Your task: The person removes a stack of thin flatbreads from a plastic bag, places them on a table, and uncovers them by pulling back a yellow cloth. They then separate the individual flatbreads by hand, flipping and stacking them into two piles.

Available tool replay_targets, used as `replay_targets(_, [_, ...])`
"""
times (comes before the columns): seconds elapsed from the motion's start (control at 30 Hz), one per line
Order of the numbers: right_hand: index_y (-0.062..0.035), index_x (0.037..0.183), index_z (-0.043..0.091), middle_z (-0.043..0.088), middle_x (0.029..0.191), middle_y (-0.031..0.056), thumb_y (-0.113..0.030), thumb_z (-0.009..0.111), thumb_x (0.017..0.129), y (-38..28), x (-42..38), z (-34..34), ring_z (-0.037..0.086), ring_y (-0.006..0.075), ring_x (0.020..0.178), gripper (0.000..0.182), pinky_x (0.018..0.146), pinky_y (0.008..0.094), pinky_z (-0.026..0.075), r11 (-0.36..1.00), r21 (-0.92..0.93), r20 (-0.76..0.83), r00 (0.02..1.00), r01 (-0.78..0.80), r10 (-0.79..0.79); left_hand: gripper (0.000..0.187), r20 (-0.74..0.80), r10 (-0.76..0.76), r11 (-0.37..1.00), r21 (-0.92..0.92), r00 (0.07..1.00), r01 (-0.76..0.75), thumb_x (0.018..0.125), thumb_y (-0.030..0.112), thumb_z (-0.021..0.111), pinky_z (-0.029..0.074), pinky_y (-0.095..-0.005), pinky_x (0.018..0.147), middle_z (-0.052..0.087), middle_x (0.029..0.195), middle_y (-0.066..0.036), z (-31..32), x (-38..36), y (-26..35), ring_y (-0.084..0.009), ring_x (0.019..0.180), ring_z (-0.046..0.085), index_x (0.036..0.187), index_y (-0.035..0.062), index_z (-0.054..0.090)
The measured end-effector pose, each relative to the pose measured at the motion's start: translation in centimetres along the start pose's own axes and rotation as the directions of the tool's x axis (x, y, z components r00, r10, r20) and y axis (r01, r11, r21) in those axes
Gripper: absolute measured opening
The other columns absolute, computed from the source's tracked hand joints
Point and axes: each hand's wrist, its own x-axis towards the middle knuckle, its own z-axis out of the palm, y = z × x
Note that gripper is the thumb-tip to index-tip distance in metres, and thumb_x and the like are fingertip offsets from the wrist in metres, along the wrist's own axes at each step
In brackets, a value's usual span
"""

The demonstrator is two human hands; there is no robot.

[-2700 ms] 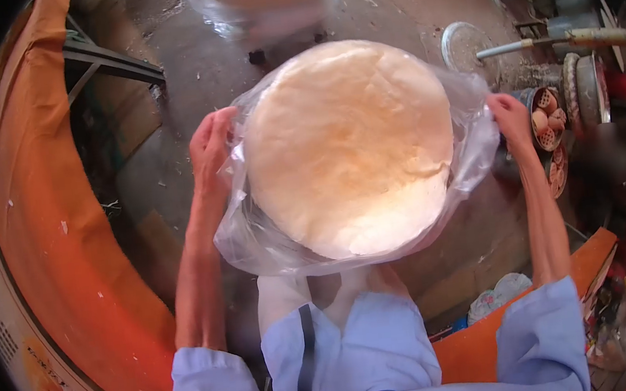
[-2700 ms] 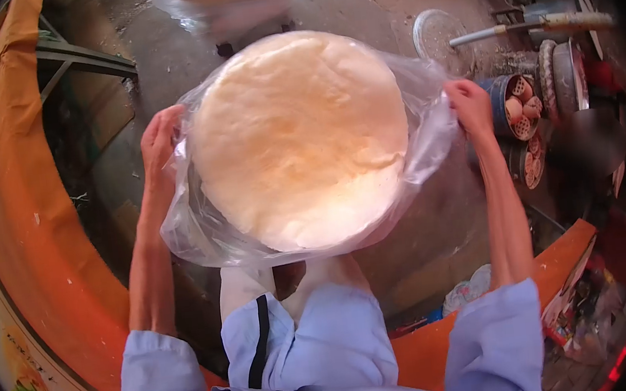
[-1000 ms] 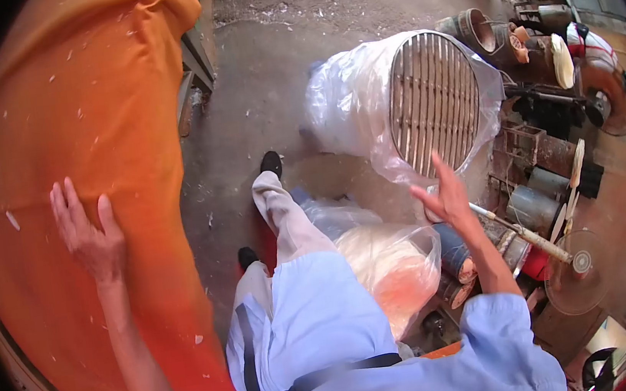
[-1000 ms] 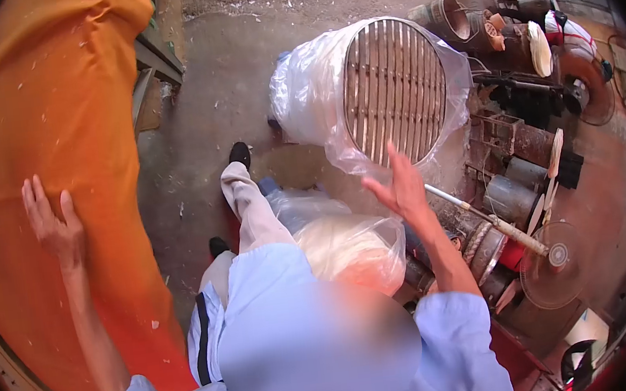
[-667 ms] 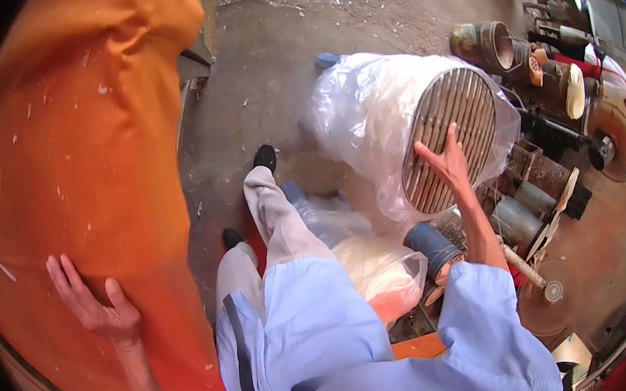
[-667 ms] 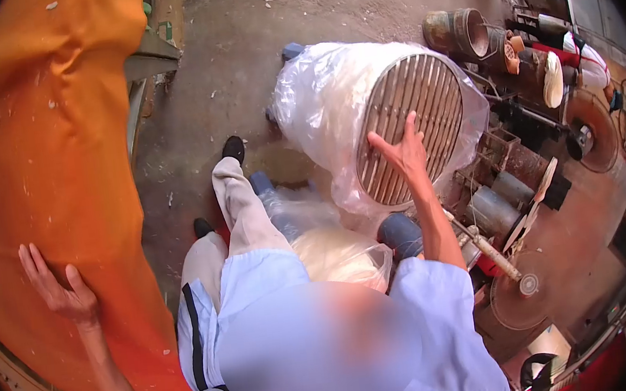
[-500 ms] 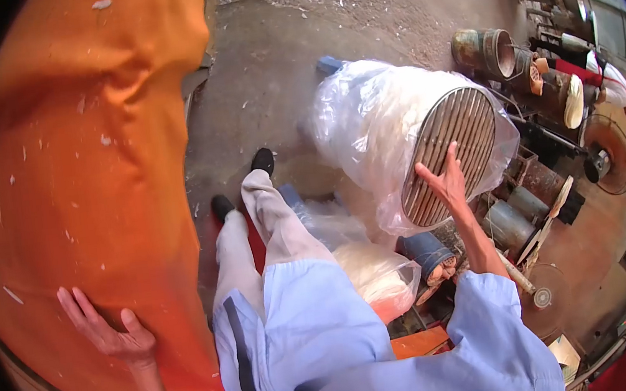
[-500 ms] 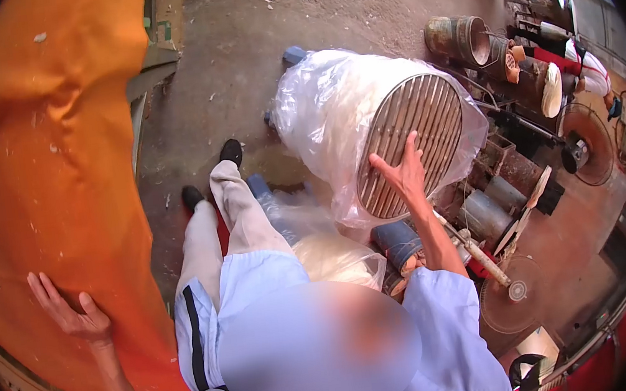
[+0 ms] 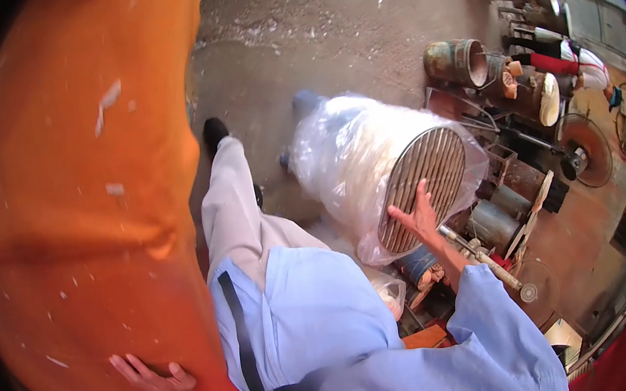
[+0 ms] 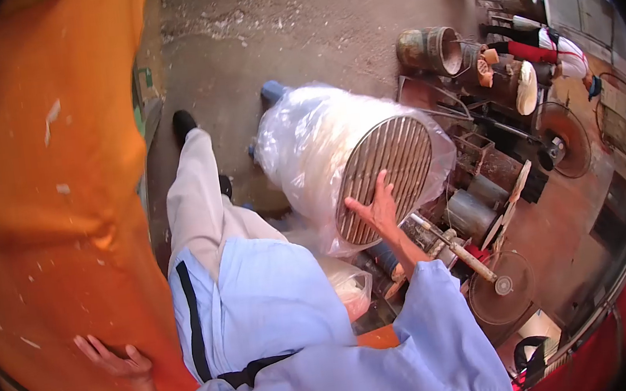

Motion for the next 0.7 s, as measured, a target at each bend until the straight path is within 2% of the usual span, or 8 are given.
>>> replay_targets(0.17, [0.0028, 0.147, 0.010, 0.051, 0.121, 0.0375, -0.065, 0.071, 0.068, 0.4, 1.0, -3.7, 0.052, 0.0473, 0.113, 0.121, 0.095, 0.0444, 0.044, 0.993, 0.065, 0.198, 0.973, 0.103, -0.114, 0.067, 0.014, -0.018, 1.000, -0.009, 1.000, 0.018, 0.096, 0.045, 0.037, 0.027, -0.0563, 0.108, 0.029, 0.146, -0.026, -0.2, 0.2, 0.0, -0.0452, 0.135, 0.030, 0.142, -0.0025, 0.034])
replay_targets(0.23, [0.0037, 0.138, 0.037, 0.060, 0.110, 0.0326, -0.062, 0.072, 0.069, -1.4, 4.2, -8.2, 0.058, 0.0445, 0.107, 0.102, 0.090, 0.0445, 0.047, 0.965, -0.247, 0.477, 0.878, 0.090, 0.040, 0.067, 0.039, -0.023, 0.999, -0.027, 0.999, 0.024, 0.094, 0.045, 0.039, 0.028, -0.0565, 0.108, 0.030, 0.146, -0.026, -0.7, 0.2, 0.0, -0.0456, 0.135, 0.029, 0.142, -0.0022, 0.033])
replay_targets(0.3, [0.0012, 0.115, 0.061, 0.066, 0.095, 0.0263, -0.058, 0.071, 0.071, -4.0, 8.6, -11.5, 0.062, 0.0435, 0.095, 0.074, 0.084, 0.0468, 0.049, 0.849, -0.352, 0.589, 0.798, 0.394, -0.126, 0.067, 0.050, -0.041, 0.999, -0.025, 0.998, 0.042, 0.093, 0.044, 0.041, 0.029, -0.0564, 0.107, 0.029, 0.147, -0.026, -1.1, 0.2, -0.4, -0.0459, 0.135, 0.029, 0.142, -0.0017, 0.034])
replay_targets(0.4, [-0.0035, 0.101, 0.068, 0.068, 0.091, 0.0203, -0.039, 0.071, 0.077, -16.3, 12.3, -17.7, 0.065, 0.0378, 0.088, 0.043, 0.081, 0.0463, 0.050, 0.825, -0.154, 0.028, 0.837, 0.543, -0.546, 0.057, 0.081, -0.093, 0.994, -0.045, 0.992, 0.097, 0.089, 0.037, 0.050, 0.037, -0.0560, 0.100, 0.043, 0.134, -0.028, -3.5, 2.1, 0.5, -0.0477, 0.125, 0.040, 0.129, -0.0035, 0.047])
replay_targets(0.47, [-0.0018, 0.099, 0.067, 0.067, 0.082, 0.0183, -0.029, 0.073, 0.077, -27.0, 13.7, -23.5, 0.065, 0.0365, 0.074, 0.035, 0.065, 0.0379, 0.053, 0.795, 0.099, -0.170, 0.798, 0.598, -0.578, 0.045, 0.097, -0.207, 0.967, -0.134, 0.974, 0.219, 0.086, 0.028, 0.055, 0.041, -0.0542, 0.093, 0.051, 0.120, -0.026, -4.1, 3.4, -0.5, -0.0462, 0.114, 0.047, 0.117, -0.0042, 0.054])
replay_targets(0.53, [-0.0015, 0.096, 0.067, 0.067, 0.082, 0.0173, -0.018, 0.073, 0.078, -36.3, 14.6, -28.3, 0.063, 0.0346, 0.068, 0.026, 0.060, 0.0359, 0.051, 0.546, 0.277, -0.386, 0.612, 0.790, -0.690, 0.026, 0.010, -0.357, 0.908, -0.234, 0.934, 0.349, 0.082, 0.014, 0.060, 0.047, -0.0480, 0.080, 0.058, 0.098, -0.022, -5.5, 7.4, 0.2, -0.0407, 0.092, 0.056, 0.099, -0.0053, 0.059])
replay_targets(0.6, [-0.0021, 0.100, 0.066, 0.067, 0.085, 0.0166, -0.013, 0.073, 0.077, -44.1, 15.5, -33.4, 0.063, 0.0347, 0.071, 0.026, 0.065, 0.0374, 0.052, 0.367, 0.269, -0.445, 0.453, 0.891, -0.773, 0.027, -0.103, -0.440, 0.876, -0.267, 0.892, 0.402, 0.080, 0.011, 0.063, 0.049, -0.0440, 0.076, 0.059, 0.098, -0.020, -5.7, 12.0, 1.3, -0.0371, 0.089, 0.058, 0.101, -0.0050, 0.059])
replay_targets(0.7, [-0.0055, 0.110, 0.062, 0.063, 0.098, 0.0150, -0.014, 0.076, 0.071, -53.4, 18.1, -38.6, 0.062, 0.0336, 0.087, 0.042, 0.073, 0.0399, 0.052, 0.184, -0.127, -0.517, 0.094, 0.975, -0.851, 0.036, -0.180, -0.482, 0.839, -0.377, 0.858, 0.393, 0.075, 0.009, 0.071, 0.052, -0.0384, 0.071, 0.060, 0.100, -0.019, -7.0, 22.0, 6.2, -0.0318, 0.086, 0.061, 0.106, -0.0038, 0.059])
